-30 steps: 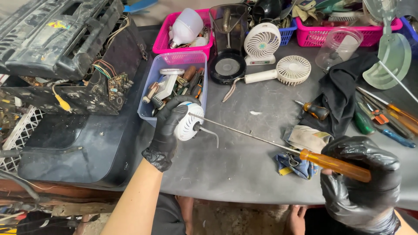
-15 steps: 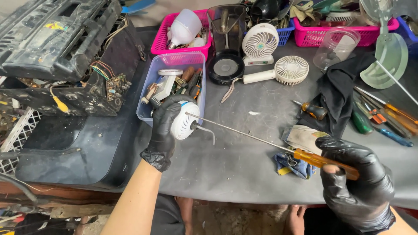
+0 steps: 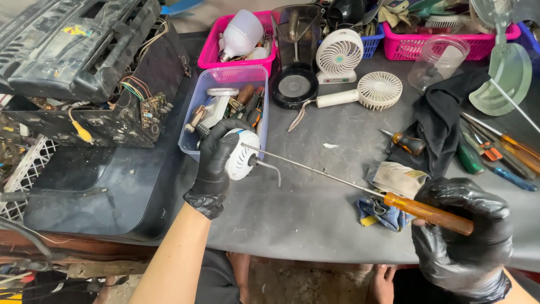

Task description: The person is reassembling a small fan motor housing, using a screwdriver to align internal components.

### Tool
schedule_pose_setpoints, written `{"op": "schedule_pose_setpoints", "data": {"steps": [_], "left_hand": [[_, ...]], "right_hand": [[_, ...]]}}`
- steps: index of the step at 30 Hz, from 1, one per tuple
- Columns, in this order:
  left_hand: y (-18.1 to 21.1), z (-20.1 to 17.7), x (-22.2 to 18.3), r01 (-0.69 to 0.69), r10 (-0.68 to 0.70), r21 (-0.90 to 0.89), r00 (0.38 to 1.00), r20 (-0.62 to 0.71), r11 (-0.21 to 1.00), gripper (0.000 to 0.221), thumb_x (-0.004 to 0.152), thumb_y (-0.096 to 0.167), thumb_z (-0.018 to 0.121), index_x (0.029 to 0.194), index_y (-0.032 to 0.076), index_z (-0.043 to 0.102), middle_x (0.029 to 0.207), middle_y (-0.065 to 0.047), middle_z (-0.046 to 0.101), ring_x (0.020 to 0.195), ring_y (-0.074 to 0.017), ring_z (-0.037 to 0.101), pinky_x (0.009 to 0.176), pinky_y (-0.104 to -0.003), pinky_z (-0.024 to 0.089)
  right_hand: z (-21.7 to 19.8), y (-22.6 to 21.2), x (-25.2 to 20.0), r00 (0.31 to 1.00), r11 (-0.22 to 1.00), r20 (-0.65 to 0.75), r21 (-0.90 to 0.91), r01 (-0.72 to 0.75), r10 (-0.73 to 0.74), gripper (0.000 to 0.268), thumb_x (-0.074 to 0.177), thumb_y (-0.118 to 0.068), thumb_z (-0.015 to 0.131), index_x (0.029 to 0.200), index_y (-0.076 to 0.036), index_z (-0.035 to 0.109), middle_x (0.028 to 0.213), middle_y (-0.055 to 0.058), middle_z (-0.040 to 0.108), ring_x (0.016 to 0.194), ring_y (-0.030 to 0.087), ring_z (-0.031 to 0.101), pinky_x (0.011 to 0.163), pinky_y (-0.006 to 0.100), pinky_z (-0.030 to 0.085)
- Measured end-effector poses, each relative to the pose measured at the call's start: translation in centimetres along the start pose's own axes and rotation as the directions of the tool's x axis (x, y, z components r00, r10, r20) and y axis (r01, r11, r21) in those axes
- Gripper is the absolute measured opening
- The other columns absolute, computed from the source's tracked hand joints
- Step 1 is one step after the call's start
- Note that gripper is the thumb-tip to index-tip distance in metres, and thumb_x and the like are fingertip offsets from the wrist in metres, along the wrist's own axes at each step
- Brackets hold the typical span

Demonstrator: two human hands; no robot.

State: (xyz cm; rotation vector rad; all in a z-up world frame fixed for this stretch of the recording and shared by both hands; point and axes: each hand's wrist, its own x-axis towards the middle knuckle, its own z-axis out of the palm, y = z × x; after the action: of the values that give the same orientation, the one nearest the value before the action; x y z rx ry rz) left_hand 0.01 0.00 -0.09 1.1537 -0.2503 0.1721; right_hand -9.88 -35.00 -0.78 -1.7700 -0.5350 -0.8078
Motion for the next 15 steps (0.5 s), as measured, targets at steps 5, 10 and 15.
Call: {"op": "schedule_pose_setpoints", "data": {"steps": [5,10,15], "left_hand": [[-0.3,-0.2,0.1,-0.012,0.011,0.009,1.0,0.017,1.0,0.029,0.086,0.026,0.063,0.102,0.002,0.059,0.081,-0.014,0.057,0.055,-0.0222,0.059,0.045,-0.035,0.057],[-0.2,0.0,-0.1,-0.007,0.007,0.061,1.0,0.012,0.998,0.029,0.087,0.03,0.062,0.101,0.005,0.059,0.078,-0.01,0.059,0.055,-0.0189,0.06,0.044,-0.034,0.057],[0.0,-0.2,0.0,-0.032,0.03,0.06,0.999,0.022,0.998,0.03,0.085,0.027,0.065,0.101,0.002,0.058,0.092,-0.012,0.057,0.06,-0.0224,0.061,0.046,-0.033,0.059]], "right_hand": [[-0.3,0.5,-0.9,0.999,0.992,-0.007,-0.118,-0.053,0.053,0.05,0.085,-0.019,0.061,0.121,0.004,0.036,0.118,0.023,0.059,0.112,0.029,0.063,0.106,0.035,0.045],[0.1,0.6,-0.6,0.995,0.998,-0.076,-0.016,-0.058,0.057,0.042,0.087,-0.003,0.063,0.119,0.001,0.036,0.112,0.023,0.056,0.103,0.032,0.064,0.097,0.038,0.055],[0.6,-1.8,0.6,0.986,0.981,-0.035,-0.101,-0.166,0.163,0.034,0.094,-0.021,0.053,0.111,0.009,0.051,0.113,0.022,0.066,0.101,0.029,0.069,0.082,0.03,0.056]]}}
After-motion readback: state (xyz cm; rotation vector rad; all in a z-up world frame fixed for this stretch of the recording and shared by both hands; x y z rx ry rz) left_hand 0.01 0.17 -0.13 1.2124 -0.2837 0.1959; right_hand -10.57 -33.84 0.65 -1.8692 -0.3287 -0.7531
